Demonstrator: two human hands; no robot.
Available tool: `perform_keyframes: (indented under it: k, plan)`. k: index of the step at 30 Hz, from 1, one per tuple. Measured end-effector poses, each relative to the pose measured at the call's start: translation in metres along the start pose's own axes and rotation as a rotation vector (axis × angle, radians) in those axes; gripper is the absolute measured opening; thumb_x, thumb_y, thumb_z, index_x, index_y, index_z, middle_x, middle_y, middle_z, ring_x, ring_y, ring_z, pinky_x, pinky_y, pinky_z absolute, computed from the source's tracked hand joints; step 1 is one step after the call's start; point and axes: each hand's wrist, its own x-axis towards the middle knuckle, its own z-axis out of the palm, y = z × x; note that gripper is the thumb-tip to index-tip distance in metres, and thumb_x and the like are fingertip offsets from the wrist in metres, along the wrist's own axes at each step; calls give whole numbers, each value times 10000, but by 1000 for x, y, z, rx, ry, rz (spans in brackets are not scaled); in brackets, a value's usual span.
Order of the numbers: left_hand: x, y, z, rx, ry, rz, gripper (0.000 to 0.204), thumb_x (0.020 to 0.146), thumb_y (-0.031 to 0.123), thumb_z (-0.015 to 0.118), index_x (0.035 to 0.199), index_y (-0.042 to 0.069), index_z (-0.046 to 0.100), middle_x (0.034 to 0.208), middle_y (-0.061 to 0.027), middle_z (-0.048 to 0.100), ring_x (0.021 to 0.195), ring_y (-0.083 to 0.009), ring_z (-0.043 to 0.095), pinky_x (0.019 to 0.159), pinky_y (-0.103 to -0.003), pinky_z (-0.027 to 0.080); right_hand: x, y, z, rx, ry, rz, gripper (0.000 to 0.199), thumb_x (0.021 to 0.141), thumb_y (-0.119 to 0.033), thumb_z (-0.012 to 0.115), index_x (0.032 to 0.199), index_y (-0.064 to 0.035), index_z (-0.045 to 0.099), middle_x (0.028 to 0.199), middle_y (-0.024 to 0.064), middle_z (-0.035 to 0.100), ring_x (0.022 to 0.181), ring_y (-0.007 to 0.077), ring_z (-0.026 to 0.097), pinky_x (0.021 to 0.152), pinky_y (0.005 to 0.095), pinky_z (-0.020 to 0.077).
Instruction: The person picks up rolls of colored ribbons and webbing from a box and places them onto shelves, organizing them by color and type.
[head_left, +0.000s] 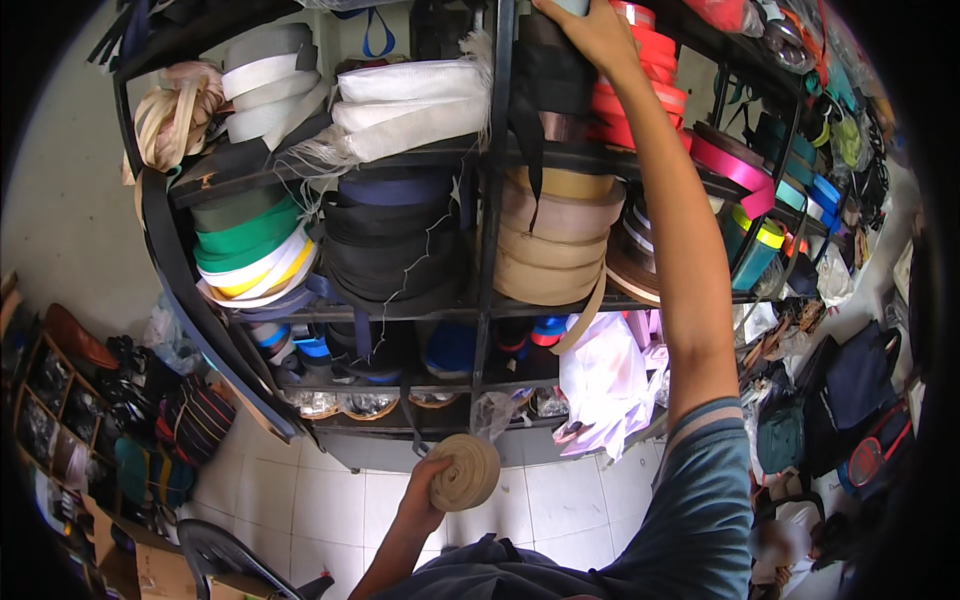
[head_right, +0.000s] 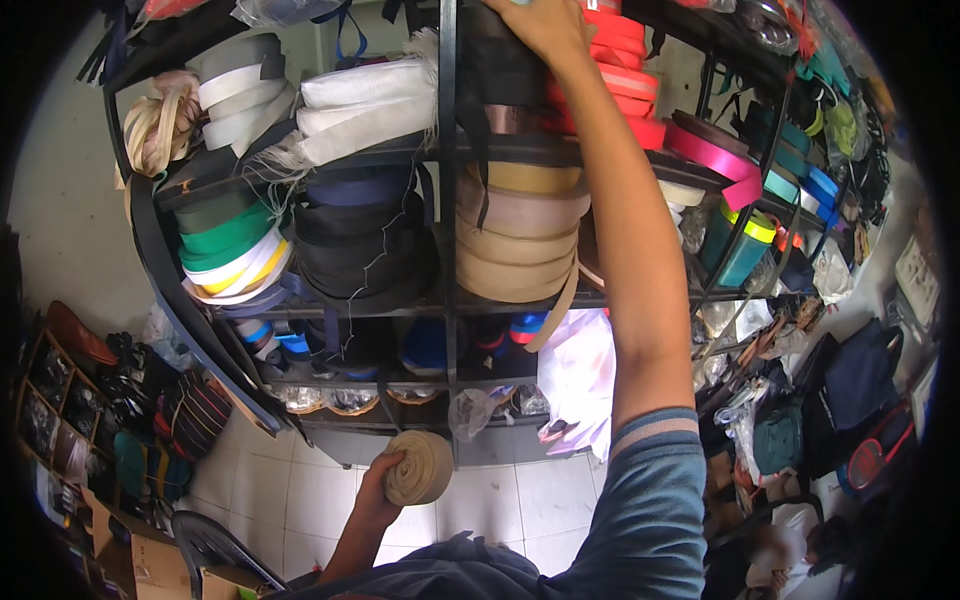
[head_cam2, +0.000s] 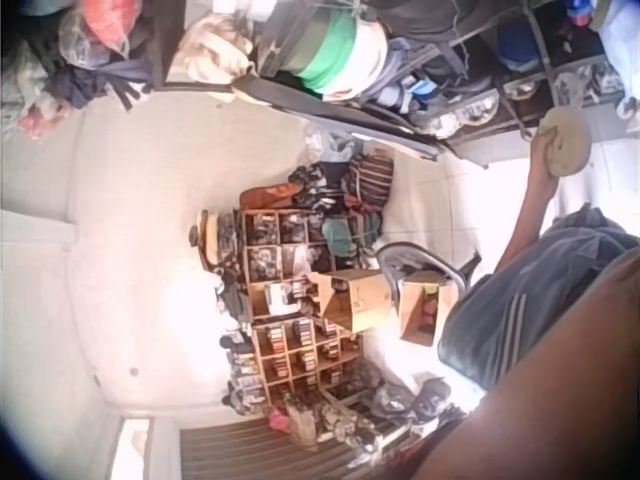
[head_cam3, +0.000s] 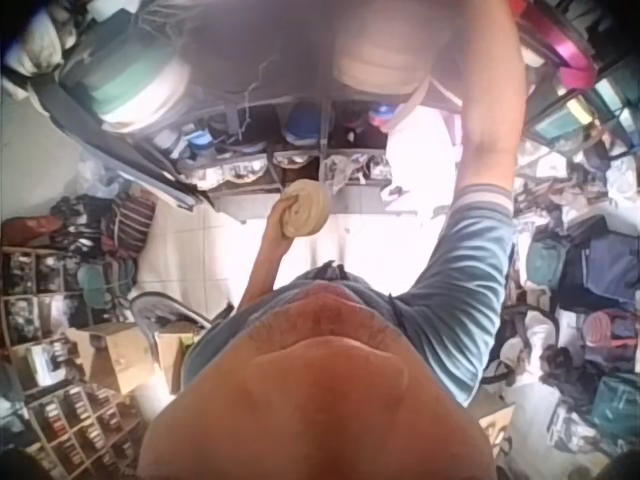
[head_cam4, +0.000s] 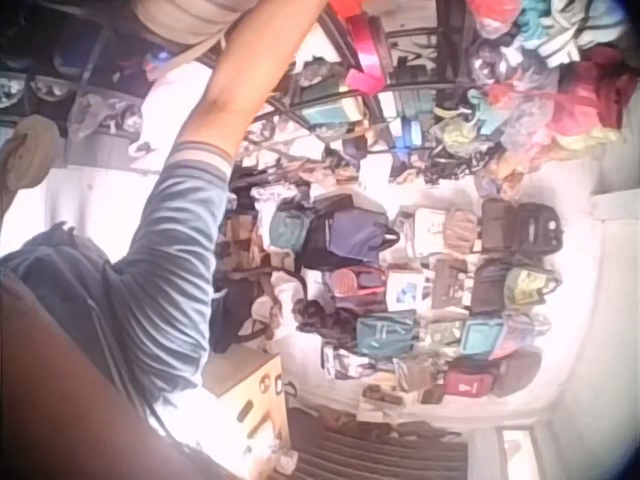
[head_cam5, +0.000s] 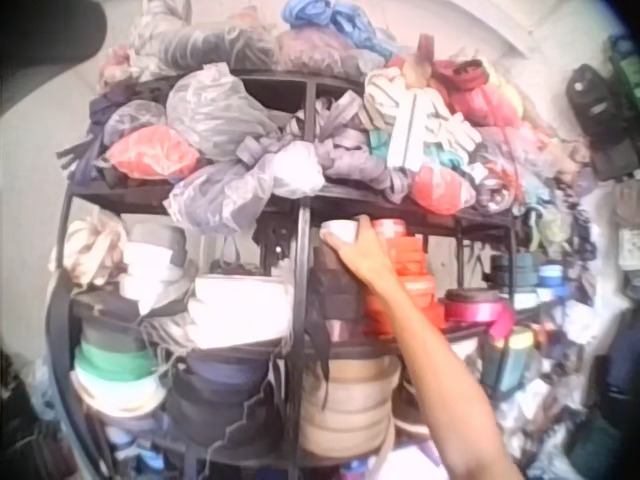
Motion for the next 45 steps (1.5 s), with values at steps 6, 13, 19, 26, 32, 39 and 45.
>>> perform_keyframes:
  k: [6, 13, 19, 26, 32, 39, 45]
  plan:
    - [3, 7, 13, -29, 46, 65, 458, 838, 196, 575, 1239, -10, 499, 1155, -143, 605, 1079, -245, 600, 933, -364, 489, -62, 5, -23, 30, 239, -325, 658, 789, -345, 686, 1282, 17, 444, 1185, 204, 546, 1095, 293, 525, 943, 373, 401]
    - [17, 48, 50, -77, -156, 190, 496, 927, 262, 455, 1374, 75, 347, 1331, -98, 462, 1249, -215, 448, 1052, -383, 351, -303, -8, -75, 572, -656, -179, 765, 643, -199, 824, 1300, -60, 459, 1264, 166, 489, 1200, 335, 467, 997, 390, 386]
    - [29, 65, 91, 43, -271, 238, 549, 920, 281, 459, 1400, 70, 293, 1374, -98, 404, 1296, -221, 378, 1076, -384, 285, -362, -15, -94, 631, -825, 53, 948, 516, -141, 881, 1336, -74, 411, 1413, 169, 355, 1319, 300, 360, 1075, 407, 311]
    - [46, 91, 145, 426, -533, 353, 657, 917, 250, 487, 1455, 19, 190, 1419, -145, 346, 1271, -213, 387, 1055, -364, 295, -328, 15, -108, 954, -567, 269, 914, 601, -100, 830, 1358, -42, 323, 1310, 137, 434, 1256, 251, 422, 1056, 357, 321]
    - [103, 170, 258, 1055, -329, 1372, 619, 825, 203, 668, 1329, 4, 370, 1270, -205, 464, 1098, -284, 504, 938, -371, 410, -275, 35, -101, 924, -221, 278, 761, 684, -29, 742, 1329, -24, 339, 1248, 130, 458, 1172, 218, 456, 1017, 333, 344]
    - [180, 243, 388, 1231, 334, 2166, 763, 707, 353, 748, 1295, 13, 398, 1176, -305, 463, 1060, -453, 498, 879, -484, 447, -203, 36, -89, 840, -20, 184, 697, 706, -119, 770, 1283, -21, 390, 1160, 149, 520, 1076, 215, 525, 934, 322, 418]
    - [178, 260, 415, 1658, 567, 1607, 907, 628, 497, 773, 1355, 148, 355, 1233, -292, 434, 1100, -470, 513, 876, -496, 481, -145, 43, -89, 692, 91, 125, 703, 694, -245, 796, 1248, -20, 428, 1061, 185, 587, 949, 230, 587, 860, 335, 460]
